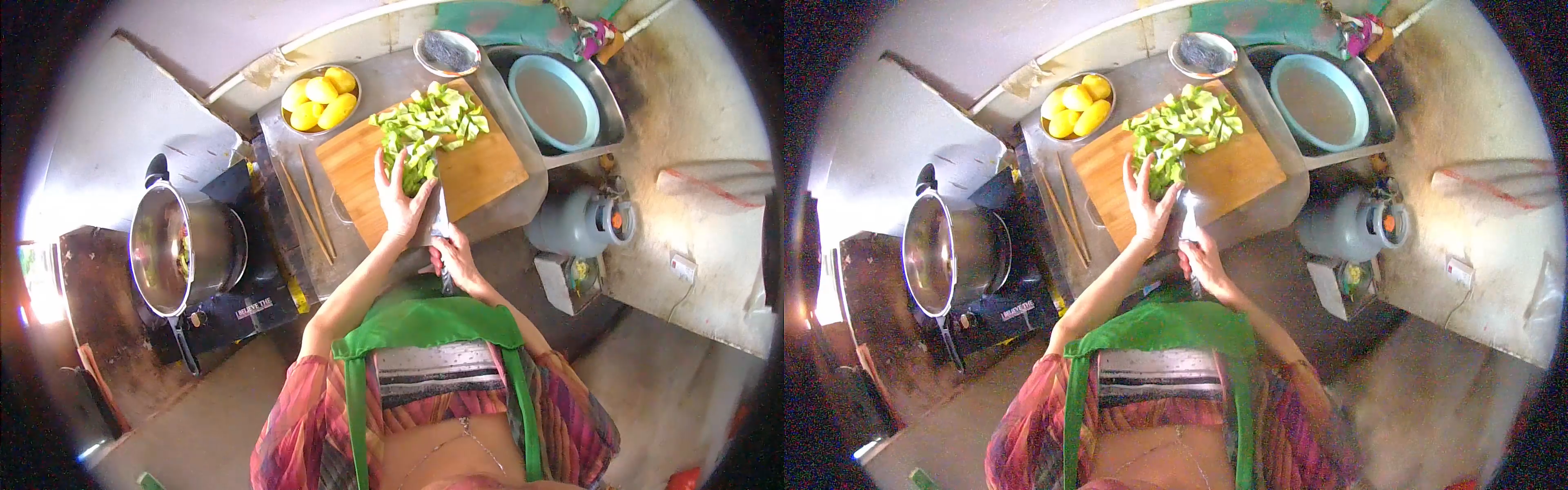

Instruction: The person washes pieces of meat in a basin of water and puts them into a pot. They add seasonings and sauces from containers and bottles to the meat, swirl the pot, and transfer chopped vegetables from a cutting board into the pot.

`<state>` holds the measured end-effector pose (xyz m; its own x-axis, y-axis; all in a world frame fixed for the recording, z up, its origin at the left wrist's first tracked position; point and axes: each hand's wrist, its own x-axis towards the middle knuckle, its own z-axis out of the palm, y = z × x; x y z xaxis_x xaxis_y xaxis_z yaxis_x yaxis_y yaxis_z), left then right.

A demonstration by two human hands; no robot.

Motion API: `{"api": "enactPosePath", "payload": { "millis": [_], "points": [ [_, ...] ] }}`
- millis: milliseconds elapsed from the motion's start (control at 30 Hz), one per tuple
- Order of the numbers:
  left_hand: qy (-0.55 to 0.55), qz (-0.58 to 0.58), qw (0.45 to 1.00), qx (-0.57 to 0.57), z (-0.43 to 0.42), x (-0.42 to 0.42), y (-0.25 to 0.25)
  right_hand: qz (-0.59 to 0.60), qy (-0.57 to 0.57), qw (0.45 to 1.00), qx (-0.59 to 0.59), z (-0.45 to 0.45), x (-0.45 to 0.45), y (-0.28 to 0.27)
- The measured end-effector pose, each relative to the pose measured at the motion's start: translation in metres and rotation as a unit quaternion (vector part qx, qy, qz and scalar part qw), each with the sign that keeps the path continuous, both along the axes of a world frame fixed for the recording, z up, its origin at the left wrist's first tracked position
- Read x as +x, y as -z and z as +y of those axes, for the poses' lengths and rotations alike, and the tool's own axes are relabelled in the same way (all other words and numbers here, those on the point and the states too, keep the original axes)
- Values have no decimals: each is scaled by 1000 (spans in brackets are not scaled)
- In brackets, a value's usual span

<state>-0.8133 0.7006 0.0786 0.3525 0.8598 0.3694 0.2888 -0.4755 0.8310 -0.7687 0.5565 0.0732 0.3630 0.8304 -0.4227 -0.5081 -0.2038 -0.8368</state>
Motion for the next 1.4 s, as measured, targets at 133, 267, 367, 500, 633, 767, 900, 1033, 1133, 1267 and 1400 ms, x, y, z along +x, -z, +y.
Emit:
{"api": "enactPosePath", "payload": {
  "millis": [133,267,367,500,633,767,900,1033,1133,1267,1400],
  "points": [
    [11,-14,1000,5,-4,-5,-10,-10,-1,1000,10,-4,-5,-9],
    [9,-36,999,21,-4,-6,-22,-44,0,999,22,-4,-6,-19],
    [7,-58,998,25,-4,-10,-42,-49,-7,998,39,-3,-10,-30],
    [-14,-85,994,66,8,-26,-70,-66,-36,996,52,10,-18,-61],
    [-90,-106,984,109,32,-75,-117,-116,-118,980,107,49,-43,-103],
    [-193,-95,954,211,61,-141,-153,-120,-219,952,177,93,-86,-140],
    [-293,-78,924,232,83,-221,-183,-110,-324,922,180,141,-143,-167],
    [-401,9,900,170,125,-301,-174,-113,-399,895,166,190,-206,-193],
    [-401,145,904,39,168,-360,-136,-113,-449,874,149,216,-227,-194],
    [-456,339,815,-112,187,-393,-124,-90,-424,891,134,217,-206,-191],
    [-379,180,896,150,184,-374,-148,-62,-355,921,149,187,-147,-179]
  ]
}}
